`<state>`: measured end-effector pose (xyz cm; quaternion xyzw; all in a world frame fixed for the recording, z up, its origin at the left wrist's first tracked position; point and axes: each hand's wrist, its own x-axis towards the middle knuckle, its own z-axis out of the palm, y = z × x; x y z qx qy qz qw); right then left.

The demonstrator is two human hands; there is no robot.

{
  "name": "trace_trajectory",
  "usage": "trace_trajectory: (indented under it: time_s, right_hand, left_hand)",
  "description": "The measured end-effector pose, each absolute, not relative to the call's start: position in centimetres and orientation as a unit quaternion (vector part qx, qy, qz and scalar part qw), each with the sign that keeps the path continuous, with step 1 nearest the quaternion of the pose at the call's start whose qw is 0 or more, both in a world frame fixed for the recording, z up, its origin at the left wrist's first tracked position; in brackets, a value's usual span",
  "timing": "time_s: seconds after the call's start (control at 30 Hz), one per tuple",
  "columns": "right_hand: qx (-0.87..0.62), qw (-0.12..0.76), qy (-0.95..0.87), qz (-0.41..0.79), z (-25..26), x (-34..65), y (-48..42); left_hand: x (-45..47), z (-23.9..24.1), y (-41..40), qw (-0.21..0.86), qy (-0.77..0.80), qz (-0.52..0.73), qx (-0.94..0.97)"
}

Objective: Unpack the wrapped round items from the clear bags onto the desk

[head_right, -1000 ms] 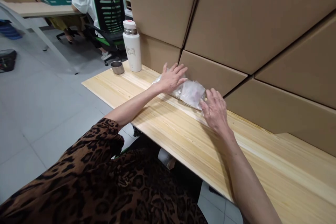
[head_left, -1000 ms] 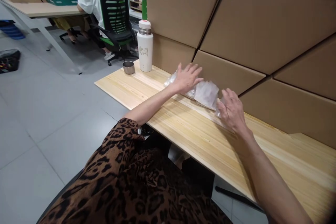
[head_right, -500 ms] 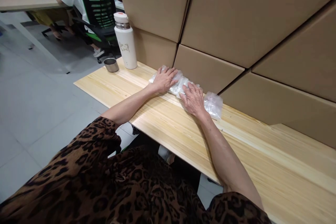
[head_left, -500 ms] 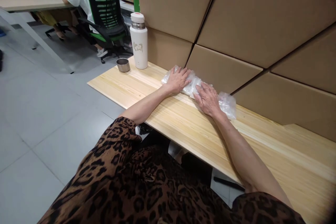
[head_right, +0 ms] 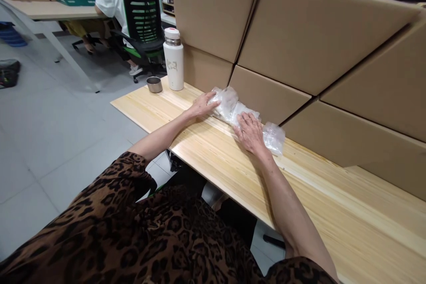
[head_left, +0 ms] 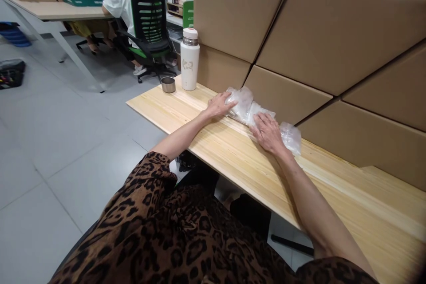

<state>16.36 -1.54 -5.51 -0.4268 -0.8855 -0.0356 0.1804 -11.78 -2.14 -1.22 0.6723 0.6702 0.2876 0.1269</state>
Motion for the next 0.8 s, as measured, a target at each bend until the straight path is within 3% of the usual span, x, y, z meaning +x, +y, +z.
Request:
trace_trajectory:
  time_s: [0.2, 0.37, 0.57, 0.7, 0.8]
  right_hand:
    - [-0.412, 0.318, -0.853, -0.041, -4.0, 16.4, -1.9]
    - [-0.391, 0.372, -0.842, 0.015, -3.3, 13.4, -3.6]
    - [-0.434, 0.453, -0.748, 0.217, -2.6, 9.0, -4.3]
    - [-0.479, 0.516, -0.585, 0.404, -1.2, 6.2, -5.6]
    - [-0.425, 0.556, -0.452, 0.553, -0.1, 4.4, -7.3]
  left_hand:
    - [-10.5, -1.0, -3.2, 0.112, 0.675, 0.308, 0.661]
    - [-10.0, -1.0, -3.5, 0.08, 0.695, 0.324, 0.637]
    - [-9.3, -1.7, -4.2, 0.071, 0.61, 0.405, 0.677]
    - [-8.4, -2.5, -4.7, 0.035, 0.542, 0.462, 0.701]
    - [-6.8, -3.4, -5.4, 0.021, 0.499, 0.505, 0.704]
